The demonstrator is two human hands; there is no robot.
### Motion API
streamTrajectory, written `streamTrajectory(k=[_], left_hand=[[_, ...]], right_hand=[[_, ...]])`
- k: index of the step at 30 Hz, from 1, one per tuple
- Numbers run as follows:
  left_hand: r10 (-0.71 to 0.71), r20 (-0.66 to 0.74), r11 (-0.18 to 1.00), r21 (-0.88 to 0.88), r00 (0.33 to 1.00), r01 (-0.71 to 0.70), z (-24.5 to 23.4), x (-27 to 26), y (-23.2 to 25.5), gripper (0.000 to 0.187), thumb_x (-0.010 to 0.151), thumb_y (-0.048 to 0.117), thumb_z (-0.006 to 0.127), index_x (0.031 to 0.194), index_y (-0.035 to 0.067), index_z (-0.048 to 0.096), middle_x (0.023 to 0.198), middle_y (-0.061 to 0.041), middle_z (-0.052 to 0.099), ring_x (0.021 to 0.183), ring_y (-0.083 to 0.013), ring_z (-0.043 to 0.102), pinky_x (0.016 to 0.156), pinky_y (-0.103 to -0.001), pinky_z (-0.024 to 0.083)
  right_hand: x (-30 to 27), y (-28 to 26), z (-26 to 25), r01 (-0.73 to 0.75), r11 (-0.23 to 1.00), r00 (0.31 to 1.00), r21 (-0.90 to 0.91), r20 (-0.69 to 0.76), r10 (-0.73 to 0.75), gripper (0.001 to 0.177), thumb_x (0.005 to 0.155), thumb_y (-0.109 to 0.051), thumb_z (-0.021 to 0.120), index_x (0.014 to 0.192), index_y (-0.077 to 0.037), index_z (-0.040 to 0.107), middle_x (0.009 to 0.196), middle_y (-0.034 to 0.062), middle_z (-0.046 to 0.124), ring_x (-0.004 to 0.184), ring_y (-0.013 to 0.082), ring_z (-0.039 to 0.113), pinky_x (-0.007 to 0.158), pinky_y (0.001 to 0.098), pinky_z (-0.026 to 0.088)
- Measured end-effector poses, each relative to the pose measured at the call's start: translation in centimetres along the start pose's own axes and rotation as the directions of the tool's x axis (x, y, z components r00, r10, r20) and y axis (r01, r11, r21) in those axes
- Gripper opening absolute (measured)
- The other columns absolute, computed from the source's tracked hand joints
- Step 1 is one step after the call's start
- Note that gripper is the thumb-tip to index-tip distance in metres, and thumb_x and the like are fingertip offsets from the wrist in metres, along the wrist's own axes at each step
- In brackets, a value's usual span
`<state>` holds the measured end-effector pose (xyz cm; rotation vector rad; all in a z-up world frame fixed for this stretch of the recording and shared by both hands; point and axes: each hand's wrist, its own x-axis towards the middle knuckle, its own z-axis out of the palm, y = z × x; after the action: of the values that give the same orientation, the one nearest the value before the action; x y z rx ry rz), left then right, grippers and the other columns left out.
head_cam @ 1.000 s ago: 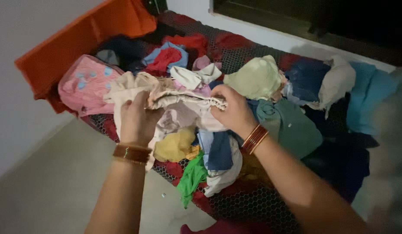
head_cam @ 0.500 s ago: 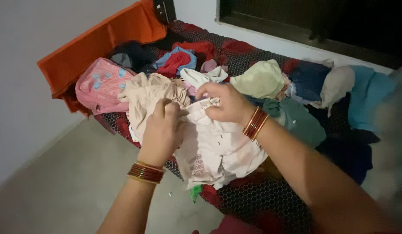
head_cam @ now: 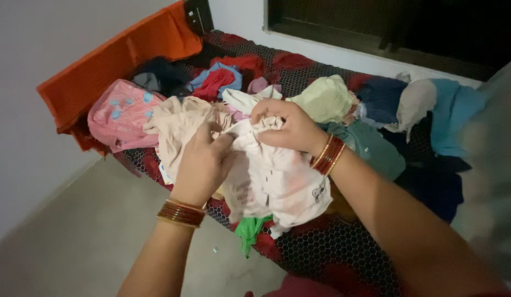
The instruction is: The person folds several items of clothing on a bed, including a white cloth, a light blue towel, a pair of blue shorts, and a dark blue garment. Each item is unfolded, smoothed, and folded into a neat rectangle before being placed on the bed.
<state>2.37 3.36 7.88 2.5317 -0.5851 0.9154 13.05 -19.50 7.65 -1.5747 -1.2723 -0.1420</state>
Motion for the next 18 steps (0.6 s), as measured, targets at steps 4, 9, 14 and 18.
streamTrajectory(k=[4,9,14,18], left_hand=[[0.030,0.162,0.991,-0.137,0.986,-0.007,-1.4,0.0,-0.4,0.030,0.082,0.015,0.071,0.111,0.007,0.069,0.106,-0.019,0.069,0.092,-0.0397,0.066,0.078,-0.048,0.053],[-0.147,0.401,0.974,-0.098,0.904,0.202,-2.5,0.1,0.1,0.021,0.091,0.024,0.066,0.099,0.004,0.063,0.082,-0.021,0.067,0.081,-0.0426,0.065,0.071,-0.052,0.049],[-0.085,0.362,0.970,-0.181,0.928,0.160,-2.5,0.3,0.0,0.028,0.092,0.019,0.066,0.114,0.007,0.053,0.078,-0.025,0.065,0.078,-0.0461,0.064,0.066,-0.054,0.048],[-0.191,0.472,0.946,-0.145,0.861,0.289,-2.5,0.1,-1.2,0.043,0.088,0.014,0.068,0.124,0.011,0.047,0.076,-0.026,0.067,0.078,-0.0451,0.066,0.068,-0.053,0.048]], right_hand=[[-0.3,-1.0,-1.0,-0.171,0.975,0.982,-0.141,0.057,0.180,0.037,0.081,-0.007,0.080,0.117,-0.006,0.069,0.095,-0.0024,0.060,0.089,0.0074,0.055,0.080,0.0278,0.046],[-0.4,-0.6,-1.0,-0.396,0.913,0.918,-0.098,-0.060,0.392,0.046,0.084,-0.021,0.085,0.123,-0.009,0.065,0.075,-0.0060,0.057,0.070,0.0012,0.047,0.062,0.0204,0.043],[-0.7,0.5,-0.6,-0.285,0.954,0.957,-0.097,0.027,0.288,0.049,0.076,-0.026,0.090,0.114,-0.006,0.066,0.086,-0.0093,0.062,0.077,0.0000,0.054,0.067,0.0199,0.047],[-1.3,0.9,0.0,-0.389,0.875,0.916,-0.287,-0.016,0.402,0.043,0.071,-0.034,0.092,0.085,-0.004,0.066,0.065,-0.0082,0.057,0.062,0.0017,0.048,0.054,0.0227,0.043]])
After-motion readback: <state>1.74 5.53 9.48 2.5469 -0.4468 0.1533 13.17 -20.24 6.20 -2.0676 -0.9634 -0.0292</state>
